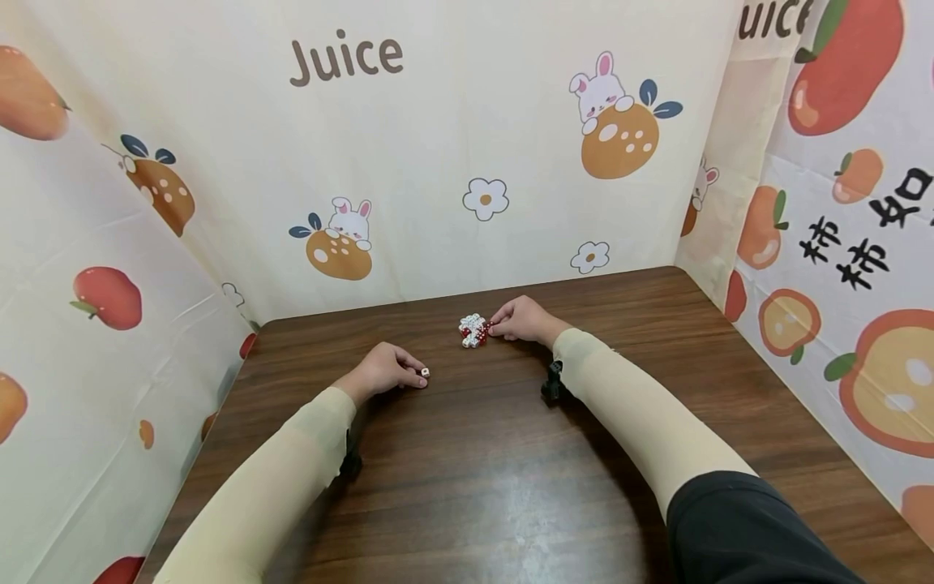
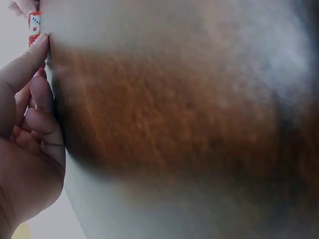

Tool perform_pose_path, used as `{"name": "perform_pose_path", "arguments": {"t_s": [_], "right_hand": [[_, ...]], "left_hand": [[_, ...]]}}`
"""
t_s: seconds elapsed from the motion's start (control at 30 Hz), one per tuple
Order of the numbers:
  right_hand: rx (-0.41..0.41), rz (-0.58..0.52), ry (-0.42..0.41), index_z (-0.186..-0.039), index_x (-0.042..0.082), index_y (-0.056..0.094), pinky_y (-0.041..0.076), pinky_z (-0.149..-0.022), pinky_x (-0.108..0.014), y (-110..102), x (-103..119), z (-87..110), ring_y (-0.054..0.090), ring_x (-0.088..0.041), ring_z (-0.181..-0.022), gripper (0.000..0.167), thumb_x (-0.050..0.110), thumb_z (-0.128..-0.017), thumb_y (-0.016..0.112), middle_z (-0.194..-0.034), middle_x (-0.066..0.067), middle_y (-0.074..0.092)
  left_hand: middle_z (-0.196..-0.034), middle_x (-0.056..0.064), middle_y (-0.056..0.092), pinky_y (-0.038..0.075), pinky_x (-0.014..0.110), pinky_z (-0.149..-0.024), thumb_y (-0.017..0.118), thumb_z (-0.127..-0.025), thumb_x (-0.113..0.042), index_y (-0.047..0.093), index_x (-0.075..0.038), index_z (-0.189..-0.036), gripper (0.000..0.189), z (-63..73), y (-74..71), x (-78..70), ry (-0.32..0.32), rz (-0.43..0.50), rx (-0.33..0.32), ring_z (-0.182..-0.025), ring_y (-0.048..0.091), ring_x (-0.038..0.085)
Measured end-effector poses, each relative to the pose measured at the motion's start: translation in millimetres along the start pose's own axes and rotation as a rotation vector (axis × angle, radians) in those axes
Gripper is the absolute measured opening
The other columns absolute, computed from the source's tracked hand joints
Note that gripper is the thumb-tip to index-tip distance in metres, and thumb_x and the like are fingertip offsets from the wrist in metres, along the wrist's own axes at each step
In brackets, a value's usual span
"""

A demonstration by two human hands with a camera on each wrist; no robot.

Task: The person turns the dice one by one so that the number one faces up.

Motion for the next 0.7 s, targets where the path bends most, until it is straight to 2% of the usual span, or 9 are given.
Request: {"name": "perform_pose_path", "arguments": {"t_s": [0.13, 0.5, 0.7], "right_hand": [[0.001, 0.002, -0.001, -0.111, 0.003, 0.087, 0.057, -0.065, -0.023, -0.4, -0.1, -1.4, 0.066, -0.008, -0.064, 0.018, 0.017, -0.099, 0.090, -0.079, 0.005, 0.078], [-0.011, -0.004, 0.004, -0.112, 0.004, 0.087, 0.058, -0.066, -0.023, 1.2, -2.0, -0.9, 0.067, -0.008, -0.066, 0.019, 0.017, -0.099, 0.091, -0.082, 0.004, 0.079], [-0.018, -0.002, -0.002, -0.113, 0.004, 0.087, 0.056, -0.065, -0.023, 0.9, -2.1, -1.0, 0.066, -0.007, -0.064, 0.020, 0.018, -0.099, 0.091, -0.079, 0.004, 0.079]], "left_hand": [[-0.080, -0.007, 0.074, 0.052, 0.028, -0.065, 0.099, -0.089, -0.016, 0.090, -0.005, -0.116, 0.030, 0.5, 0.8, 0.9, 0.006, 0.029, -0.014, -0.072, 0.059, 0.013], [-0.086, -0.006, 0.078, 0.052, 0.027, -0.067, 0.098, -0.091, -0.015, 0.090, -0.005, -0.116, 0.028, 0.6, 2.4, 2.4, -0.007, 0.051, -0.016, -0.074, 0.060, 0.013], [-0.104, 0.003, 0.086, 0.054, 0.027, -0.069, 0.096, -0.093, -0.015, 0.090, -0.005, -0.118, 0.028, -0.6, 1.5, 1.9, -0.011, 0.052, -0.002, -0.076, 0.061, 0.013]]}}
Point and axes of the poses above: each hand's wrist, its own z-axis away from the middle knuckle, its own y-axis out of the palm, x = y × z, the point moved 5 cm from there along -z, towards the middle knuckle
